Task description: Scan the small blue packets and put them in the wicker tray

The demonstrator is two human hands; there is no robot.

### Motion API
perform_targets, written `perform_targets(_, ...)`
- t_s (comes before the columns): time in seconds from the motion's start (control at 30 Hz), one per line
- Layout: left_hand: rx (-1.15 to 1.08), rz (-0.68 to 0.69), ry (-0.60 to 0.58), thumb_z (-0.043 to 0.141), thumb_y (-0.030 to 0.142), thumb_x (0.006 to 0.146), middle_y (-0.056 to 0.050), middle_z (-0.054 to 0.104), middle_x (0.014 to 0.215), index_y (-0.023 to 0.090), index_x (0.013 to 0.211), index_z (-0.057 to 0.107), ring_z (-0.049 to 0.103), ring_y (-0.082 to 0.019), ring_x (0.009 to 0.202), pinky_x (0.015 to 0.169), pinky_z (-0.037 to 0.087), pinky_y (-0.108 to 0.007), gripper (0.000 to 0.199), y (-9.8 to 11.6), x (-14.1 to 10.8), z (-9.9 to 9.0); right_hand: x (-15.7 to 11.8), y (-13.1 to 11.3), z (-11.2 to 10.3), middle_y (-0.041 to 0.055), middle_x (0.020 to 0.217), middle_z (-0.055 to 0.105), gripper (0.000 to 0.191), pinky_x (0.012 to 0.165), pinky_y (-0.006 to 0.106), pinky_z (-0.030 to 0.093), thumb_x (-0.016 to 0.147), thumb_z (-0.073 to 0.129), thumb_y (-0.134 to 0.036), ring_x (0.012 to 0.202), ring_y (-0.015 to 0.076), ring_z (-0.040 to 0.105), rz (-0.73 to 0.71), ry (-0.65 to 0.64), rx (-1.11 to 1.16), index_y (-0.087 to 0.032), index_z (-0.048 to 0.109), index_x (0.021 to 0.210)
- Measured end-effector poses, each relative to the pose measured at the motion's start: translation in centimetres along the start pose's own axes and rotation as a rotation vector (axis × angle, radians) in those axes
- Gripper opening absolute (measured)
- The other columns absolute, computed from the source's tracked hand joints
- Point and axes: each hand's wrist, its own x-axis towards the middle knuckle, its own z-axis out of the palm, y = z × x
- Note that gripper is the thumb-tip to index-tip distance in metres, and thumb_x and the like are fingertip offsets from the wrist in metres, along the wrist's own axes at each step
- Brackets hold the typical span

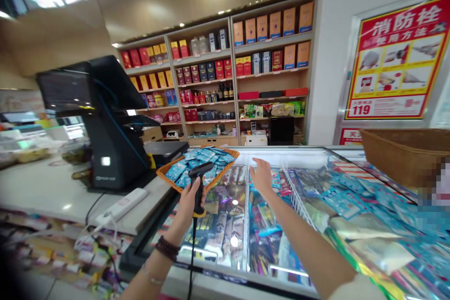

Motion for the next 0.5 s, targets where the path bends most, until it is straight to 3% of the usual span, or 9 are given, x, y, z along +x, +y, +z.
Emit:
perform_targets(0.13, 0.022, -0.047, 0.012, 0.097, 0.11, 0.052, 0.002, 0.059, 0.059, 0.024, 0.075, 0.067, 0.051, -0.013, 0.049, 0.047, 0.039, -0.027, 0.093, 0.9, 1.1, -2.6, 0.6, -9.3, 7.0, 0.0167, 0.157, 0.085, 0.052, 0.133, 0.051, 0.057, 0.109, 0.066, -0.021, 0.149, 0.0343, 0.077, -0.115, -0.297, 0.087, -0.021, 0.079, 0.159)
perform_targets(0.23, 0.045, -0.073, 0.037, 0.095, 0.112, 0.051, 0.002, 0.057, 0.055, 0.025, 0.072, 0.066, 0.051, -0.015, 0.048, 0.048, 0.041, -0.029, 0.094, 0.6, 1.5, -4.2, 0.3, -13.4, 10.4, 0.0195, 0.161, 0.084, 0.054, 0.131, 0.044, 0.055, 0.108, 0.075, -0.021, 0.153, 0.0347, 0.077, -0.094, -0.438, -0.002, -0.018, 0.077, 0.162)
perform_targets(0.37, 0.046, -0.055, 0.082, 0.093, 0.111, 0.057, 0.003, 0.056, 0.055, 0.026, 0.074, 0.064, 0.049, -0.014, 0.047, 0.047, 0.042, -0.028, 0.092, -0.8, 1.6, -5.4, 0.5, -14.6, 12.5, 0.025, 0.158, 0.083, 0.058, 0.131, 0.046, 0.052, 0.101, 0.087, -0.027, 0.154, 0.0396, 0.075, -0.04, -0.496, -0.175, -0.014, 0.08, 0.157)
perform_targets(0.5, 0.041, -0.044, 0.106, 0.09, 0.112, 0.061, 0.006, 0.052, 0.054, 0.025, 0.076, 0.064, 0.044, -0.011, 0.046, 0.046, 0.039, -0.025, 0.092, -2.0, 1.7, -5.9, 1.3, -14.0, 12.7, 0.0274, 0.16, 0.081, 0.062, 0.13, 0.045, 0.052, 0.098, 0.092, -0.032, 0.153, 0.0397, 0.074, 0.004, -0.527, -0.233, -0.013, 0.08, 0.156)
